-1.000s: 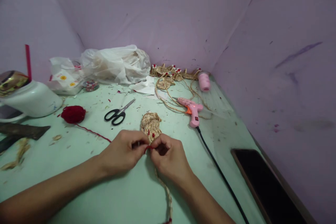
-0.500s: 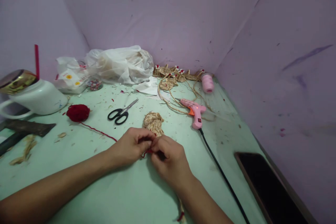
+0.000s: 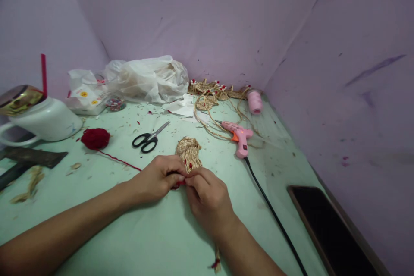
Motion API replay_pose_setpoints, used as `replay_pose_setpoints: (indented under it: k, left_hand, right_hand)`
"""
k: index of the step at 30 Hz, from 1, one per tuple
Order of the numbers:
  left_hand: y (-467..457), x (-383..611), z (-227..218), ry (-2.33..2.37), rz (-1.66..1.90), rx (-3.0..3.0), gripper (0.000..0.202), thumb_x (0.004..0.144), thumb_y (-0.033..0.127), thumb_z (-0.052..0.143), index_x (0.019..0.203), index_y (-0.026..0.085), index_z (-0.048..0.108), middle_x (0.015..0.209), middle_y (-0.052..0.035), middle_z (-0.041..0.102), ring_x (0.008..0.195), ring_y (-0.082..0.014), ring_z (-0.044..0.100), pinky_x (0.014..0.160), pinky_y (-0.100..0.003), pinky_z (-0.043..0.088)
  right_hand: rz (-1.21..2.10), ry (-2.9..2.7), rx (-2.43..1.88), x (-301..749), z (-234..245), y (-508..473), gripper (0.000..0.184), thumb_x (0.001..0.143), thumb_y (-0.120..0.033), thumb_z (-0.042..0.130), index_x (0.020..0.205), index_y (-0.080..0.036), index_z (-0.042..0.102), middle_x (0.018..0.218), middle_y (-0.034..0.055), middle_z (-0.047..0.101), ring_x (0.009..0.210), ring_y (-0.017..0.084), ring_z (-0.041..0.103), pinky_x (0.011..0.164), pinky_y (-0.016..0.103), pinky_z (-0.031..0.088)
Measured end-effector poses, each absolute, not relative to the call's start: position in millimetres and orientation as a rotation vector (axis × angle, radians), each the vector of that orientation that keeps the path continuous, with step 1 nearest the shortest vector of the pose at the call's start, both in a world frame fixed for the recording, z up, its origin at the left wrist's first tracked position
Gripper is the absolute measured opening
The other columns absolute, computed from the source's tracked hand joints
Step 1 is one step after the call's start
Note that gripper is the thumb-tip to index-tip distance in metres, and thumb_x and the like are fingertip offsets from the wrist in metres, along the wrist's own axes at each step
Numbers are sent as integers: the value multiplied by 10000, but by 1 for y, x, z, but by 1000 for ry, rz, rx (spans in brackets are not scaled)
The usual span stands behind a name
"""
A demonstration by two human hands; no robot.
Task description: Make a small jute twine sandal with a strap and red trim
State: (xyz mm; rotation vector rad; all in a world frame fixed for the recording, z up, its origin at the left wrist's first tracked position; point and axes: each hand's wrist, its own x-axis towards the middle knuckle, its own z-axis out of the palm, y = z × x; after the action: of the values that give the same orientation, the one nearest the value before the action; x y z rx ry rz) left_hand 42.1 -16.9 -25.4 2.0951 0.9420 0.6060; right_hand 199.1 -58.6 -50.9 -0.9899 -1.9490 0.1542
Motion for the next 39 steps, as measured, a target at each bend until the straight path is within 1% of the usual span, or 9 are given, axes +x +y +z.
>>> replay_pose_setpoints:
  k: [5, 10, 15, 18, 23, 27, 31, 34, 39]
  left_hand:
    - [-27, 42, -27, 988, 652, 2320, 135, 742, 60, 424, 694, 137, 524, 749, -40, 527, 695, -142, 519, 633, -253, 436]
    - [-38, 39, -26, 1090, 624, 2595, 137, 767, 115, 399, 766, 134, 535, 810, -76, 530, 717, -174, 531, 628, -291, 457]
    - [-46, 37, -28, 1094, 590, 2846, 148, 790, 144, 375, 735, 156, 511, 707, -52, 524, 600, -169, 491, 519, -285, 420]
    - [-48, 38, -30, 1144, 501, 2846, 140, 792, 146, 368, 765, 162, 505, 678, -35, 530, 552, -160, 489, 489, -274, 404]
    - [-49, 40, -33, 1262, 331, 2725, 126, 794, 161, 376, 788, 171, 502, 717, -36, 565, 589, -174, 534, 530, -288, 415]
    - [-50, 40, -34, 1281, 331, 2669, 131, 803, 179, 373, 789, 179, 503, 736, -38, 576, 617, -184, 545, 554, -299, 416]
    - [-53, 39, -34, 1253, 370, 2666, 121, 792, 164, 384, 761, 179, 501, 720, -36, 575, 629, -177, 541, 565, -289, 410]
    - [-55, 37, -35, 1244, 398, 2699, 122, 782, 156, 401, 702, 175, 490, 678, -33, 564, 618, -166, 528, 552, -272, 396]
    - [-58, 36, -37, 1144, 437, 2767, 144, 790, 147, 390, 706, 175, 503, 643, -29, 553, 578, -166, 515, 506, -269, 372]
  right_hand:
    - [293, -1901, -1044, 200, -52, -59, 150, 737, -33, 518, 741, -175, 567, 733, 54, 619, 662, 137, 598, 588, 245, 497]
    - [370, -1867, -1087, 200, -52, -61, 121, 724, -63, 518, 730, -179, 550, 709, 46, 592, 646, 144, 571, 570, 260, 471]
    - [387, -1867, -1104, 199, -51, -61, 135, 705, -68, 499, 680, -200, 506, 704, 42, 587, 633, 143, 551, 556, 261, 446]
    - [418, -1868, -1089, 200, -51, -61, 135, 683, -69, 496, 662, -202, 492, 708, 36, 593, 638, 144, 552, 561, 259, 440]
    - [590, -1902, -1162, 203, -47, -66, 108, 687, -87, 512, 700, -195, 515, 708, 23, 593, 618, 137, 544, 575, 255, 431]
    - [582, -2008, -1268, 204, -41, -73, 80, 688, -121, 547, 723, -194, 548, 754, 30, 582, 636, 146, 534, 569, 256, 410]
    - [551, -2088, -1306, 202, -40, -77, 63, 696, -130, 531, 690, -190, 546, 696, 23, 556, 575, 133, 508, 511, 239, 376]
    - [522, -2058, -1304, 200, -45, -77, 94, 701, -114, 497, 640, -183, 513, 626, 14, 531, 517, 119, 480, 473, 228, 354]
    - [485, -2002, -1270, 200, -50, -78, 125, 717, -105, 465, 621, -175, 506, 583, 21, 528, 502, 122, 483, 474, 228, 373]
